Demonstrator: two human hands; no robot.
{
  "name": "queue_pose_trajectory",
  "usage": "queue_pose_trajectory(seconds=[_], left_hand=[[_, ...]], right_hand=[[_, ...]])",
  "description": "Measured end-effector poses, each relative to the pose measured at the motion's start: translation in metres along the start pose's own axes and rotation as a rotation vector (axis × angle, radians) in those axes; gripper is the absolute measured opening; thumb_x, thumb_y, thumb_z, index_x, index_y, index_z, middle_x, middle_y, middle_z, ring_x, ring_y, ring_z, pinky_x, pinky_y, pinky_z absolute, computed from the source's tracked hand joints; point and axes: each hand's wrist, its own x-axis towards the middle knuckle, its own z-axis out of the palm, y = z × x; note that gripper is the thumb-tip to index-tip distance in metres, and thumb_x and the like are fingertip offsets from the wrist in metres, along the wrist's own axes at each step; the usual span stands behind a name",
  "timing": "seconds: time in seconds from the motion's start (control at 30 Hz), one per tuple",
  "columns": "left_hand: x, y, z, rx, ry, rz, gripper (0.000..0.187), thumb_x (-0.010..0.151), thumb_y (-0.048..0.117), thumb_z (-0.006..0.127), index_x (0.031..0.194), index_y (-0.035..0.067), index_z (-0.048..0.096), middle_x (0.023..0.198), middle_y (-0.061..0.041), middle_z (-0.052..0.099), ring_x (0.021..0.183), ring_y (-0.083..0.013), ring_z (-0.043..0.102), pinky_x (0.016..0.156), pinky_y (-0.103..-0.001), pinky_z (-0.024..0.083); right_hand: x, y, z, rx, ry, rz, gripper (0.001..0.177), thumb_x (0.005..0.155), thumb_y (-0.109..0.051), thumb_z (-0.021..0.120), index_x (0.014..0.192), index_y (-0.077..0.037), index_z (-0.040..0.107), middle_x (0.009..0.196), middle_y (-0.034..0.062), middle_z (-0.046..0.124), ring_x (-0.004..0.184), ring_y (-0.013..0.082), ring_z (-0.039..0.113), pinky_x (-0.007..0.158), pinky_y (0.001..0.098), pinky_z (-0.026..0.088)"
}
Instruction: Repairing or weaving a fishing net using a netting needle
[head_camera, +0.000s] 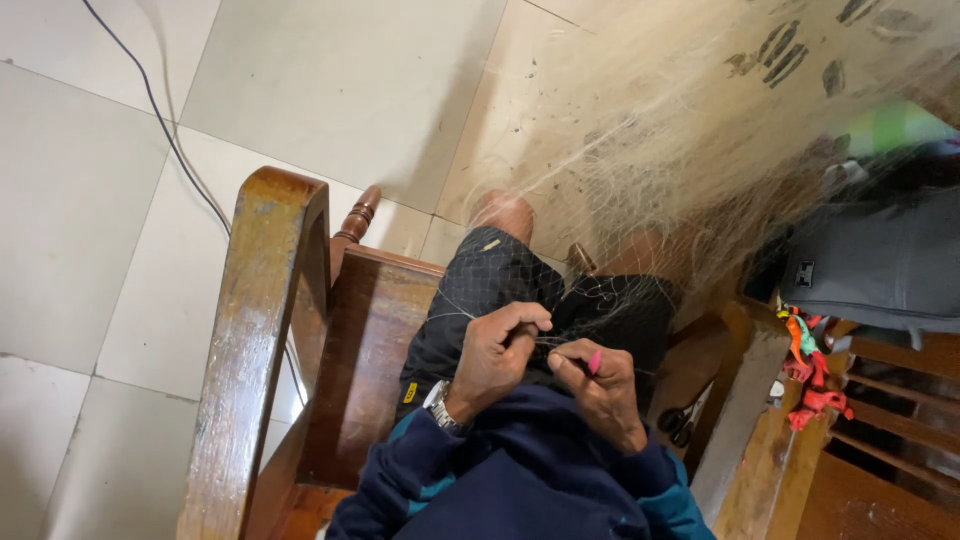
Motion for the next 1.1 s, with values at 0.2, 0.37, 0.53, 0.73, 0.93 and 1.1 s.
queue_pose_trajectory(seconds=[0.2, 0.37, 0.53, 0.73, 0.93, 1.1], left_hand=[[0.001, 0.003, -0.001, 0.012, 0.023, -0.01, 0.014, 0.083, -0.002, 0.052, 0.086, 0.008, 0.061, 0.081, -0.001, 0.065, 0.072, -0.0106, 0.06, 0.066, -0.023, 0.046], [-0.001, -0.003, 0.001, 0.053, 0.013, 0.011, 0.013, 0.079, 0.0, 0.056, 0.086, 0.008, 0.063, 0.081, -0.001, 0.065, 0.07, -0.0108, 0.06, 0.065, -0.023, 0.047], [-0.004, -0.013, 0.002, 0.182, -0.026, 0.159, 0.018, 0.079, -0.002, 0.055, 0.093, 0.008, 0.062, 0.086, -0.008, 0.062, 0.072, -0.0215, 0.062, 0.067, -0.029, 0.048], [-0.008, -0.018, 0.007, 0.309, -0.076, 0.199, 0.016, 0.083, 0.002, 0.057, 0.096, 0.01, 0.063, 0.084, -0.007, 0.055, 0.067, -0.0238, 0.058, 0.06, -0.033, 0.047], [-0.003, -0.013, 0.009, 0.255, -0.015, 0.216, 0.008, 0.088, 0.006, 0.056, 0.09, 0.004, 0.063, 0.084, -0.008, 0.057, 0.069, -0.0213, 0.058, 0.063, -0.031, 0.048], [-0.001, -0.008, 0.011, 0.232, 0.006, 0.247, 0.009, 0.088, 0.005, 0.055, 0.09, 0.002, 0.062, 0.083, -0.009, 0.056, 0.067, -0.0202, 0.057, 0.06, -0.03, 0.049]], right_hand=[[-0.005, -0.002, -0.016, -0.006, 0.056, 0.081, 0.024, 0.083, -0.01, 0.056, 0.106, -0.005, 0.06, 0.064, 0.0046, 0.061, 0.058, 0.0105, 0.056, 0.059, 0.0233, 0.046], [-0.001, -0.005, -0.051, 0.25, 0.493, -0.02, 0.041, 0.097, -0.044, 0.038, 0.094, -0.006, 0.054, 0.054, 0.0077, 0.047, 0.04, 0.0085, 0.035, 0.04, 0.0193, 0.022], [0.031, -0.04, -0.063, 0.26, 0.655, -0.098, 0.047, 0.093, -0.052, 0.042, 0.092, -0.006, 0.052, 0.053, 0.0098, 0.041, 0.037, 0.01, 0.029, 0.037, 0.0208, 0.017], [0.036, -0.051, -0.066, 0.252, 0.459, -0.107, 0.058, 0.089, -0.063, 0.043, 0.106, -0.009, 0.048, 0.06, 0.0103, 0.043, 0.041, 0.0102, 0.027, 0.041, 0.0216, 0.021], [0.023, -0.052, -0.065, 0.224, 0.38, 0.015, 0.027, 0.09, -0.016, 0.041, 0.106, -0.001, 0.057, 0.068, 0.0071, 0.05, 0.056, 0.0096, 0.041, 0.052, 0.0185, 0.029], [0.012, -0.028, -0.056, -0.067, 0.287, 0.025, 0.018, 0.091, -0.006, 0.051, 0.106, -0.003, 0.06, 0.102, 0.0052, 0.061, 0.093, 0.0118, 0.054, 0.088, 0.0234, 0.041]])
